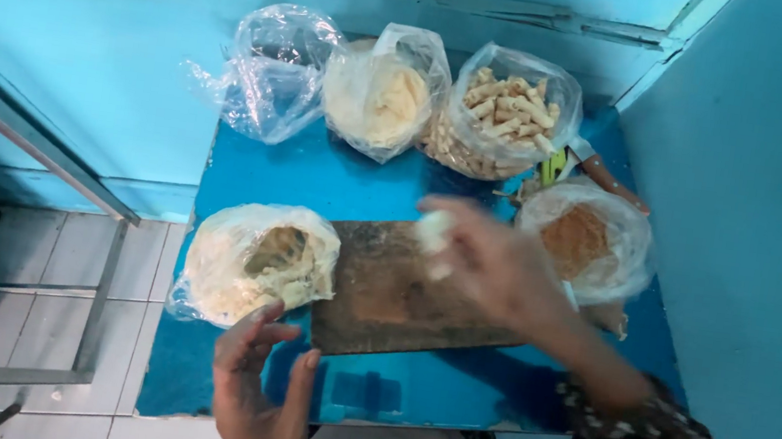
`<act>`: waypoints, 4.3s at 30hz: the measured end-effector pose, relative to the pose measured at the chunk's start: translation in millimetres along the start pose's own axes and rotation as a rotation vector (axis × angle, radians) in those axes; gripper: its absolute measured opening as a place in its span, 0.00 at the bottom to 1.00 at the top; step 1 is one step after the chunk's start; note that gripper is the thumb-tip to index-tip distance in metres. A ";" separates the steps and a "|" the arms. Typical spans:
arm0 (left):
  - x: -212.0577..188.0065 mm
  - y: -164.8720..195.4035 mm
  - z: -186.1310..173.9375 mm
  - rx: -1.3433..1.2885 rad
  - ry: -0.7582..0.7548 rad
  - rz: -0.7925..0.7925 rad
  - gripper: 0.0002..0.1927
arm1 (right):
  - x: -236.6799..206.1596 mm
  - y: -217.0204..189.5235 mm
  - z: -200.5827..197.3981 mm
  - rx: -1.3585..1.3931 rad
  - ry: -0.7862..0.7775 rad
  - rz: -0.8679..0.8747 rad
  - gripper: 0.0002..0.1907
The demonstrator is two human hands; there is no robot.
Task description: The person sits at a small blue table and folds filled pastry wrappers by hand. They take thin square wrappers, place filling from a covered bowl onto each wrapper, fold the wrapper over the filling, and set the folded pastries aside while working through the batch.
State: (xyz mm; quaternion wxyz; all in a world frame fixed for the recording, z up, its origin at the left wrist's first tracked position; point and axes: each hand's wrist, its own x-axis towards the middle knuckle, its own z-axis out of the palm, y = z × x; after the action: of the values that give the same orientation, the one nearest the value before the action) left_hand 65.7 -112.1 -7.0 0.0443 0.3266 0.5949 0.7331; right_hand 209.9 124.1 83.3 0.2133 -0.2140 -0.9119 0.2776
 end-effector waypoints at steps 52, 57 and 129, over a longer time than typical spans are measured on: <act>62.8 -30.2 -18.9 0.975 -0.102 0.198 0.65 | 55.8 51.2 86.6 0.685 -0.263 0.281 0.36; 61.1 -26.8 -17.6 0.842 -0.024 0.123 0.64 | 105.7 29.1 119.9 0.883 -0.274 0.357 0.37; 163.6 -46.4 -10.2 -0.082 -0.291 -0.332 0.21 | -41.3 71.4 -4.2 0.950 -0.453 0.516 0.30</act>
State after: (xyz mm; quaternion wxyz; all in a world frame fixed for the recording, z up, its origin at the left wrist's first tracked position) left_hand -82.8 -33.1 20.1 0.2631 0.3242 0.5975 0.6846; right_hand 265.2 158.7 32.7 0.0110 -0.2454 -0.6287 0.7378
